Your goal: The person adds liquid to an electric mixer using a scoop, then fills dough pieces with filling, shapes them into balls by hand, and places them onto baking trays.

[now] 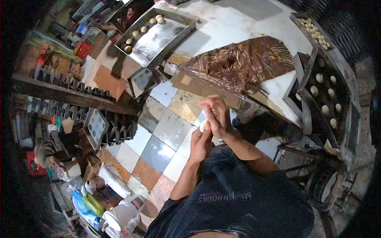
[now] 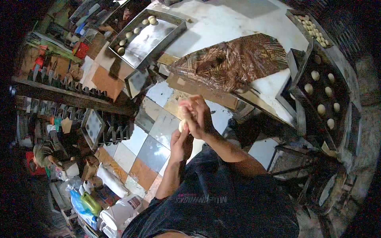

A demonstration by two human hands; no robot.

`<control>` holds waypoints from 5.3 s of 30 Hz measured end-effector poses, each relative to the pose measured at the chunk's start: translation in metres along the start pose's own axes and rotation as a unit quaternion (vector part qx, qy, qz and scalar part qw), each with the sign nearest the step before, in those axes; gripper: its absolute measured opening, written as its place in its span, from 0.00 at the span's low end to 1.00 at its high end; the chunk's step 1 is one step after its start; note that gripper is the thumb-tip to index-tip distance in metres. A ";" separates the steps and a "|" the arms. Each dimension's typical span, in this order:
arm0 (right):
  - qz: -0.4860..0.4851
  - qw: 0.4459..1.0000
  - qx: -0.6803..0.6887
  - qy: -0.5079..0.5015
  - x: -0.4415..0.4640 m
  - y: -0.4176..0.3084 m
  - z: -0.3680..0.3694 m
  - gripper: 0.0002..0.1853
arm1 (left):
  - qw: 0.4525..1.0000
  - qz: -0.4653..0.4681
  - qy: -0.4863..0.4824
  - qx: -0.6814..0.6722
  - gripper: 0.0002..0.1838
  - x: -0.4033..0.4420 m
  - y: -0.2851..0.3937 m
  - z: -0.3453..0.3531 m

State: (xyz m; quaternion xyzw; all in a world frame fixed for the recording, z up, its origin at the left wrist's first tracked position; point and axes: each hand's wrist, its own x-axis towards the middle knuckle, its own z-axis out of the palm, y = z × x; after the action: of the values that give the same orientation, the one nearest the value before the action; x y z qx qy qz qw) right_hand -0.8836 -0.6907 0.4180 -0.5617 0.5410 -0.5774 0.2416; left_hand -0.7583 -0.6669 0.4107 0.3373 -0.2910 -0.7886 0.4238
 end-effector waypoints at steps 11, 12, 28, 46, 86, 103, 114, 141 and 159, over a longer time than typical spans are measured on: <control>0.190 0.835 -0.514 -0.036 0.008 0.174 -0.176 0.22 | 0.988 -0.021 -0.123 -0.088 0.29 0.058 0.023 0.019; 0.208 0.820 -0.528 -0.072 0.007 0.201 -0.184 0.23 | 0.991 -0.009 -0.119 -0.062 0.29 0.067 0.024 0.020; 0.002 0.895 -0.424 -0.139 0.103 0.221 -0.156 0.29 | 0.998 0.045 0.037 0.011 0.33 0.163 0.034 0.035; 0.116 0.933 -0.316 -0.130 0.129 0.194 -0.188 0.11 | 0.998 0.044 0.037 0.011 0.25 0.200 0.016 0.039; -0.071 0.978 -0.198 0.006 0.080 0.004 -0.066 0.18 | 0.849 0.327 -0.021 0.415 0.37 0.125 -0.007 0.061; 0.096 0.972 0.107 -0.185 -0.019 -0.121 0.006 0.16 | 0.766 0.534 -0.004 0.359 0.15 -0.046 0.064 -0.038; -0.158 0.980 -0.104 -0.058 -0.027 -0.130 -0.040 0.13 | 0.953 0.265 -0.115 0.088 0.34 -0.044 0.037 0.006; -0.047 0.916 -0.376 0.132 -0.061 -0.077 -0.427 0.17 | 0.909 0.165 -0.341 0.173 0.10 0.091 -0.233 0.369; 0.247 0.780 -0.566 0.099 -0.045 0.142 -0.681 0.32 | 0.880 -0.028 -0.381 0.282 0.19 0.150 -0.081 0.312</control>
State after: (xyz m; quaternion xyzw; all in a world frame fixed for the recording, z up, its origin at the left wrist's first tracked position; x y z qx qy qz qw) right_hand -1.5387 -0.4523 0.4206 -0.3840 0.9116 -0.1408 -0.0403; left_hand -1.1013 -0.7050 0.4959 0.1239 -0.6308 -0.7522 0.1445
